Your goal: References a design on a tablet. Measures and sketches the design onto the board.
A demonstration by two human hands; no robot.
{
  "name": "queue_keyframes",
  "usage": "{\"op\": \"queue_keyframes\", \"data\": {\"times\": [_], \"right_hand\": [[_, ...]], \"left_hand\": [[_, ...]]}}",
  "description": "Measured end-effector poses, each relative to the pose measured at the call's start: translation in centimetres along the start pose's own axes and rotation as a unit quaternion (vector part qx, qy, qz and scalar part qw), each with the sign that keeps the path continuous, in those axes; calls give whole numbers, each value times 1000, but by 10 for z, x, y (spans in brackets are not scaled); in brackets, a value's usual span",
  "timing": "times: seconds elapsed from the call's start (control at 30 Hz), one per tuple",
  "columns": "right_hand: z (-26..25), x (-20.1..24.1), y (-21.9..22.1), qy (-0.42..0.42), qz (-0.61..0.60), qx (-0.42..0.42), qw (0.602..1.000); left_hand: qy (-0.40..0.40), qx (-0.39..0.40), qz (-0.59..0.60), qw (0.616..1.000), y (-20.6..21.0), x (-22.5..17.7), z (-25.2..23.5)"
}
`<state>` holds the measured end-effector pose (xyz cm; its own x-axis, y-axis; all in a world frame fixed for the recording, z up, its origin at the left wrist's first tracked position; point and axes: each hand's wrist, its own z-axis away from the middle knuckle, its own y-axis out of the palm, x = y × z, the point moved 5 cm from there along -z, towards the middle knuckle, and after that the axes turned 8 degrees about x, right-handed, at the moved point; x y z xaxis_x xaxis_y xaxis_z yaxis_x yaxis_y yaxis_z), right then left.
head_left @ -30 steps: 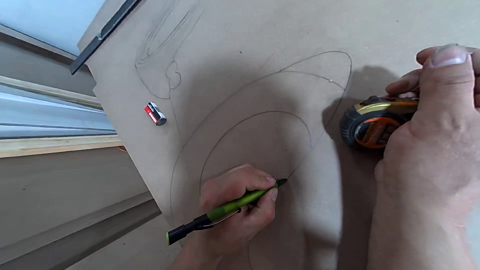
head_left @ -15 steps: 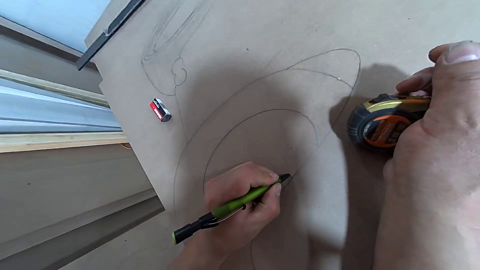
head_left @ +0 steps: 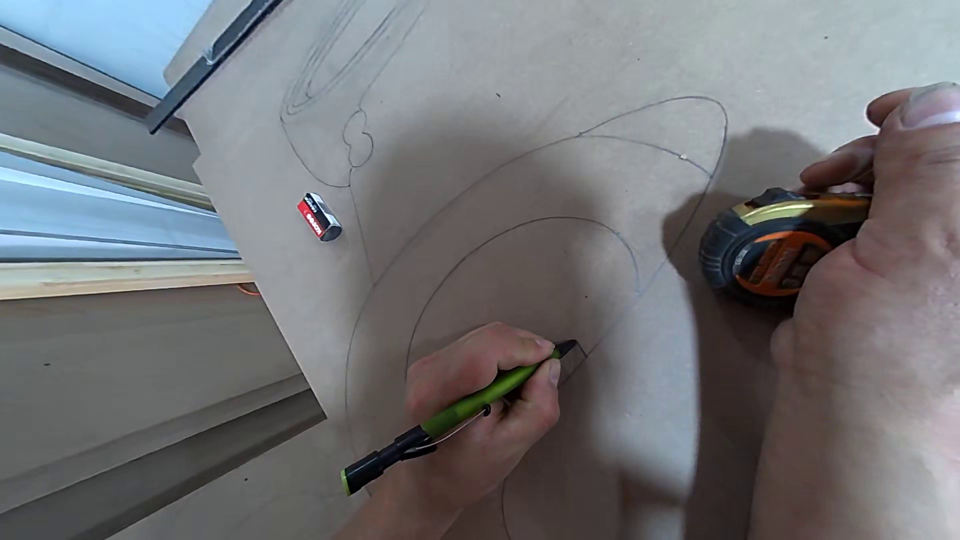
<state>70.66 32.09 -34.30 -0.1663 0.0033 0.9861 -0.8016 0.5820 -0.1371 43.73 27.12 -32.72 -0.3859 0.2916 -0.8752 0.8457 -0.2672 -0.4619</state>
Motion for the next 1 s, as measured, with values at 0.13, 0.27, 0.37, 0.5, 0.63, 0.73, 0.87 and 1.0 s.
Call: {"op": "queue_keyframes", "data": {"times": [0.13,0.27,0.37,0.5,0.63,0.73,0.87,1.0], "right_hand": [[0,0,0,-2,0,-4,1000],[0,0,-1,-1,7,-5,1000],[0,-1,0,-4,7,-4,1000],[-1,-2,-1,-4,8,-2,1000],[-1,-2,0,-2,9,-2,1000],[-1,-3,-1,-4,10,-4,1000],[-1,-2,-1,-4,12,-6,1000],[-1,-2,-1,-7,17,-5,1000]], "left_hand": [[13,4,2,1000,0,0,0],[35,22,2,999,2,-1,0],[33,12,-9,999,2,-2,0],[10,-14,-7,1000,1,-2,1],[8,-17,-7,1000,0,-1,1],[21,-2,-10,1000,1,-1,0],[39,29,-6,999,2,-2,-1],[30,19,-3,999,1,-1,0]]}}
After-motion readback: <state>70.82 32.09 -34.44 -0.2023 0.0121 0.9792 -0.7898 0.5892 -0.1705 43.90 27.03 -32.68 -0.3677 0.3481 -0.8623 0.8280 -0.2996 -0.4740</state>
